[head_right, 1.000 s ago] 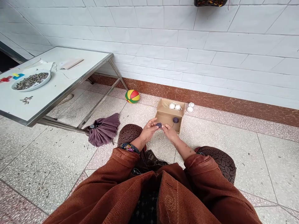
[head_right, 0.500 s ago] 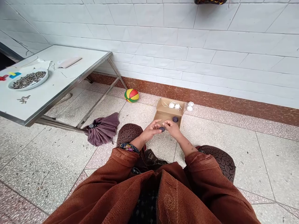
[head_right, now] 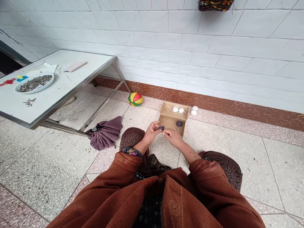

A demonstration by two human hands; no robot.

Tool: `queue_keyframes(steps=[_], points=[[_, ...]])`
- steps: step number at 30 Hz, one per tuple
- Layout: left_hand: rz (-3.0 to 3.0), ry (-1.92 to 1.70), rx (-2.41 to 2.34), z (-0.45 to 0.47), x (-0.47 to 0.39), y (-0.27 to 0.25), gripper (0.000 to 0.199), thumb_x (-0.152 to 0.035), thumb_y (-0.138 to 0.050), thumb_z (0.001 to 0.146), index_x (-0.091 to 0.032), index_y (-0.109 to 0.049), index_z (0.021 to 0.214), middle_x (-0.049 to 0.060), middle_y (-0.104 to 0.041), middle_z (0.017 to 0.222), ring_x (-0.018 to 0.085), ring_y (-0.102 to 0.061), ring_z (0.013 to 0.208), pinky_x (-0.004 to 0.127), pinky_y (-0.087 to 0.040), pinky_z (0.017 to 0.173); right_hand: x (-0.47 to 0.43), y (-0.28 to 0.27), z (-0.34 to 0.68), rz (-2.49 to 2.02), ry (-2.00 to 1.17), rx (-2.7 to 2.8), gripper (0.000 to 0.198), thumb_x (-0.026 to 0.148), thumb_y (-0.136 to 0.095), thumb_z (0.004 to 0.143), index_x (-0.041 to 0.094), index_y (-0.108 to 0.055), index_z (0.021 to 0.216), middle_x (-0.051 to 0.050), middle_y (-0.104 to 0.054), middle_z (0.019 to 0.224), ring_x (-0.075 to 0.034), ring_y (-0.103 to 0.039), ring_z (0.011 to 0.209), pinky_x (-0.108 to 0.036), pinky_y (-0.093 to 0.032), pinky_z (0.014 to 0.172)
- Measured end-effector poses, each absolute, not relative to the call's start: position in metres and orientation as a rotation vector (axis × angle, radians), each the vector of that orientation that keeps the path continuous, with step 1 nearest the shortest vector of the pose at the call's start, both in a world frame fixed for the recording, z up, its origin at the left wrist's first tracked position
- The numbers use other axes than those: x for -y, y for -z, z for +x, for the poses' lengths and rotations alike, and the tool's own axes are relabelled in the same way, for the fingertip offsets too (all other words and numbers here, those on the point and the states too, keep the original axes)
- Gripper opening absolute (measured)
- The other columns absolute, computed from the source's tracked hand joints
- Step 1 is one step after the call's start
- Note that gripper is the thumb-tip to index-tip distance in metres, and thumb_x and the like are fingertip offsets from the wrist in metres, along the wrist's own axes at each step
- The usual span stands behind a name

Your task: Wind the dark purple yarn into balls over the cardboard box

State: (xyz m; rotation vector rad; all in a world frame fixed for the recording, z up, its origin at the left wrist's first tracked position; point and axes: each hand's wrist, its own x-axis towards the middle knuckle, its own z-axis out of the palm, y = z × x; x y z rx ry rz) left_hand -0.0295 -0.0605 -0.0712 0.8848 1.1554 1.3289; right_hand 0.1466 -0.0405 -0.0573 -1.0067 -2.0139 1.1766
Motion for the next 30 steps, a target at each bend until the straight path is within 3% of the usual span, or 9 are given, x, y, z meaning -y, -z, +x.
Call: queue_keyframes(steps=[5, 9, 15, 23, 30], points=[[1.088, -1.155, -1.123, -0.027, 0.062, 0.072, 0.067, -0.021, -0.083, 0.064, -0.018, -0.057, 0.126, -0.005, -0.054, 0.081, 0.008, -0.051, 0.068, 0.025, -0.039, 0.069, 0.031, 0.052, 0.154, -1.004, -1.079, 2.006, 0.020, 0.037, -0.055, 0.091, 0.025, -0.067, 0.081, -0.004, -0.067, 0.082, -0.022, -0.059, 0.079, -0.034, -0.043, 0.079], [1.078, -1.096, -0.919, -0.024, 0.066, 0.071, 0.071, -0.024, -0.085, 0.064, -0.019, -0.057, 0.130, -0.003, -0.057, 0.084, 0.010, -0.055, 0.076, 0.027, -0.043, 0.076, 0.022, 0.058, 0.156, -1.099, -1.052, 1.898, 0.019, 0.038, -0.058, 0.089, 0.025, -0.066, 0.078, -0.003, -0.066, 0.080, -0.022, -0.058, 0.081, -0.034, -0.043, 0.081], [0.886, -1.238, -0.902, -0.026, 0.066, 0.067, 0.066, -0.023, -0.081, 0.068, -0.022, -0.057, 0.129, -0.003, -0.058, 0.089, 0.010, -0.057, 0.081, 0.028, -0.045, 0.082, 0.029, 0.072, 0.149, -1.245, -1.226, 1.835, 0.020, 0.039, -0.058, 0.086, 0.025, -0.062, 0.072, 0.002, -0.057, 0.066, -0.019, -0.052, 0.067, -0.030, -0.041, 0.069], [1.014, -1.264, -1.220, -0.029, 0.061, 0.071, 0.062, -0.017, -0.079, 0.063, -0.019, -0.059, 0.122, -0.004, -0.056, 0.083, 0.008, -0.052, 0.071, 0.024, -0.042, 0.072, 0.038, 0.053, 0.146, -0.973, -1.203, 1.968, 0.021, 0.041, -0.061, 0.089, 0.026, -0.069, 0.077, -0.002, -0.067, 0.080, -0.021, -0.060, 0.078, -0.035, -0.045, 0.080], [1.110, -1.112, -0.959, -0.023, 0.068, 0.069, 0.062, -0.030, -0.085, 0.070, -0.020, -0.056, 0.124, -0.004, -0.056, 0.084, 0.008, -0.058, 0.069, 0.024, -0.046, 0.069, 0.028, 0.046, 0.151, -1.081, -1.091, 1.862, 0.022, 0.042, -0.060, 0.089, 0.026, -0.068, 0.076, -0.004, -0.066, 0.077, -0.024, -0.059, 0.081, -0.037, -0.045, 0.083]])
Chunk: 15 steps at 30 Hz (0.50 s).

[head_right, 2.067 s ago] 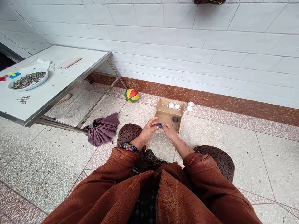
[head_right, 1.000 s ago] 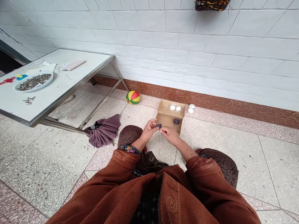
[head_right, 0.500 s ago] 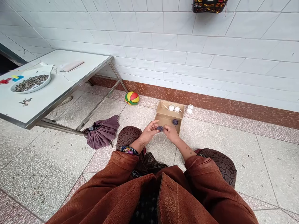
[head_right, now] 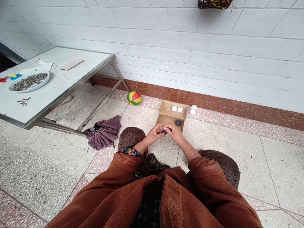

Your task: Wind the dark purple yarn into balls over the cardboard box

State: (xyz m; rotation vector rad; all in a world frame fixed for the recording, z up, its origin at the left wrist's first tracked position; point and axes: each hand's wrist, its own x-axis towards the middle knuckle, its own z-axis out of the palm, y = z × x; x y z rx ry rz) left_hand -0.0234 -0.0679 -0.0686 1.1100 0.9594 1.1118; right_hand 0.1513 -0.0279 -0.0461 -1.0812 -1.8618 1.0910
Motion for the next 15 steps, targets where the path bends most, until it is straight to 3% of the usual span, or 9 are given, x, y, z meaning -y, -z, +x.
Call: queue_keyframes(steps=[7, 15], points=[[0.914, -1.069, -0.912, -0.0221, 0.0696, 0.0671, 0.056, -0.042, -0.090, 0.063, -0.018, -0.060, 0.104, 0.001, -0.067, 0.093, 0.015, -0.069, 0.085, 0.033, -0.055, 0.082, 0.0297, 0.0540, 0.1476, -1.130, -1.040, 1.842, 0.018, 0.040, -0.060, 0.090, 0.026, -0.066, 0.080, -0.005, -0.067, 0.084, -0.024, -0.060, 0.084, -0.037, -0.046, 0.083], [0.876, -1.076, -0.952, -0.0216, 0.0692, 0.0663, 0.048, -0.047, -0.086, 0.070, -0.015, -0.064, 0.098, 0.004, -0.071, 0.091, 0.015, -0.069, 0.078, 0.036, -0.056, 0.082, 0.0286, 0.0546, 0.1468, -1.124, -1.062, 1.832, 0.021, 0.043, -0.060, 0.089, 0.026, -0.065, 0.077, -0.005, -0.065, 0.079, -0.023, -0.057, 0.079, -0.037, -0.045, 0.080]])
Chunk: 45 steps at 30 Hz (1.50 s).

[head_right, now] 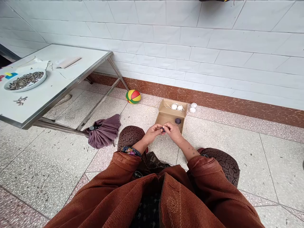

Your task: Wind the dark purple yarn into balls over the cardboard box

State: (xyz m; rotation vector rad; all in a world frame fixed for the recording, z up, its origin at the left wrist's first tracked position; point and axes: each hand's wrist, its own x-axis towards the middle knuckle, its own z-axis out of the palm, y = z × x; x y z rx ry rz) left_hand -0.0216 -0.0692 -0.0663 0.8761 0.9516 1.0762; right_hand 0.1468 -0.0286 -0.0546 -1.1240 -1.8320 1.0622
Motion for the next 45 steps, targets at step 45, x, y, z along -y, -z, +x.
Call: queue_keyframes(steps=[45], points=[[0.992, -1.105, -1.058, -0.025, 0.066, 0.075, 0.058, -0.018, -0.085, 0.063, -0.018, -0.058, 0.114, -0.005, -0.059, 0.078, 0.009, -0.055, 0.070, 0.026, -0.043, 0.073, 0.027, 0.052, 0.155, -1.001, -1.000, 1.963, 0.022, 0.038, -0.056, 0.094, 0.022, -0.066, 0.084, -0.004, -0.067, 0.082, -0.020, -0.061, 0.081, -0.032, -0.047, 0.078]])
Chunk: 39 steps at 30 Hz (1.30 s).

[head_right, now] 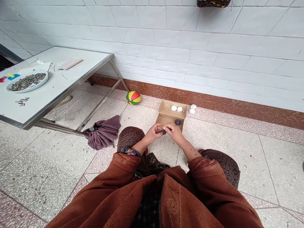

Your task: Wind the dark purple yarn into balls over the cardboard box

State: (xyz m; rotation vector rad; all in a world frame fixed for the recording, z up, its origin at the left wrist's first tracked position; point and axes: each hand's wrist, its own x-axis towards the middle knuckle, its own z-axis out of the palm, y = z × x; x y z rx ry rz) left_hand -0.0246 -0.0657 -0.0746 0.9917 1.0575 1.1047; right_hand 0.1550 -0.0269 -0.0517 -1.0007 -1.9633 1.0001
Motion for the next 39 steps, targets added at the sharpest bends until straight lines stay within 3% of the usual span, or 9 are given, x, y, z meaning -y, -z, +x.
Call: queue_keyframes(steps=[6, 11, 18, 23, 27, 33, 39], points=[[0.807, -1.124, -0.824, -0.023, 0.071, 0.064, 0.058, -0.022, -0.086, 0.065, -0.021, -0.064, 0.119, 0.001, -0.064, 0.090, 0.013, -0.061, 0.085, 0.031, -0.048, 0.083, 0.021, 0.071, 0.156, -1.318, -1.068, 1.832, 0.022, 0.040, -0.055, 0.088, 0.022, -0.063, 0.079, -0.001, -0.062, 0.073, -0.019, -0.055, 0.067, -0.030, -0.042, 0.067], [0.644, -1.254, -0.853, -0.024, 0.070, 0.066, 0.043, -0.022, -0.087, 0.063, -0.019, -0.071, 0.103, 0.003, -0.068, 0.100, 0.014, -0.061, 0.093, 0.032, -0.045, 0.090, 0.032, 0.078, 0.151, -1.256, -1.102, 2.009, 0.018, 0.034, -0.054, 0.090, 0.022, -0.064, 0.082, -0.001, -0.064, 0.075, -0.018, -0.058, 0.071, -0.030, -0.044, 0.071], [0.735, -1.285, -1.031, -0.025, 0.066, 0.078, 0.046, -0.022, -0.086, 0.059, -0.018, -0.066, 0.100, 0.001, -0.068, 0.093, 0.013, -0.060, 0.088, 0.031, -0.043, 0.088, 0.040, 0.058, 0.151, -0.951, -1.032, 2.170, 0.013, 0.028, -0.056, 0.093, 0.022, -0.066, 0.088, -0.003, -0.067, 0.085, -0.019, -0.061, 0.080, -0.031, -0.046, 0.078], [0.976, -1.147, -1.048, -0.025, 0.067, 0.075, 0.060, -0.021, -0.085, 0.062, -0.019, -0.061, 0.117, -0.003, -0.062, 0.085, 0.011, -0.056, 0.076, 0.028, -0.042, 0.080, 0.027, 0.049, 0.158, -0.973, -0.969, 2.100, 0.015, 0.031, -0.060, 0.093, 0.022, -0.071, 0.088, -0.004, -0.065, 0.083, -0.019, -0.059, 0.078, -0.032, -0.046, 0.076], [0.985, -1.086, -0.879, -0.023, 0.069, 0.072, 0.070, -0.022, -0.088, 0.060, -0.021, -0.059, 0.125, -0.001, -0.064, 0.088, 0.014, -0.060, 0.083, 0.030, -0.042, 0.082, 0.019, 0.062, 0.162, -1.090, -0.982, 1.993, 0.015, 0.032, -0.061, 0.091, 0.022, -0.070, 0.083, -0.003, -0.065, 0.081, -0.019, -0.058, 0.079, -0.031, -0.046, 0.076], [0.818, -1.165, -0.898, -0.019, 0.072, 0.070, 0.058, -0.023, -0.087, 0.063, -0.020, -0.065, 0.117, 0.000, -0.064, 0.090, 0.012, -0.058, 0.085, 0.029, -0.042, 0.084, 0.028, 0.080, 0.161, -1.164, -0.992, 2.053, 0.015, 0.026, -0.056, 0.092, 0.021, -0.063, 0.080, -0.001, -0.061, 0.078, -0.018, -0.057, 0.078, -0.029, -0.043, 0.074], [0.717, -1.255, -1.085, -0.010, 0.064, 0.077, 0.062, -0.023, -0.088, 0.057, -0.019, -0.060, 0.113, -0.003, -0.063, 0.086, 0.011, -0.059, 0.081, 0.029, -0.044, 0.083, 0.042, 0.075, 0.163, -1.080, -0.940, 2.238, 0.010, 0.018, -0.059, 0.091, 0.022, -0.064, 0.083, -0.001, -0.060, 0.082, -0.017, -0.056, 0.076, -0.027, -0.041, 0.072]])
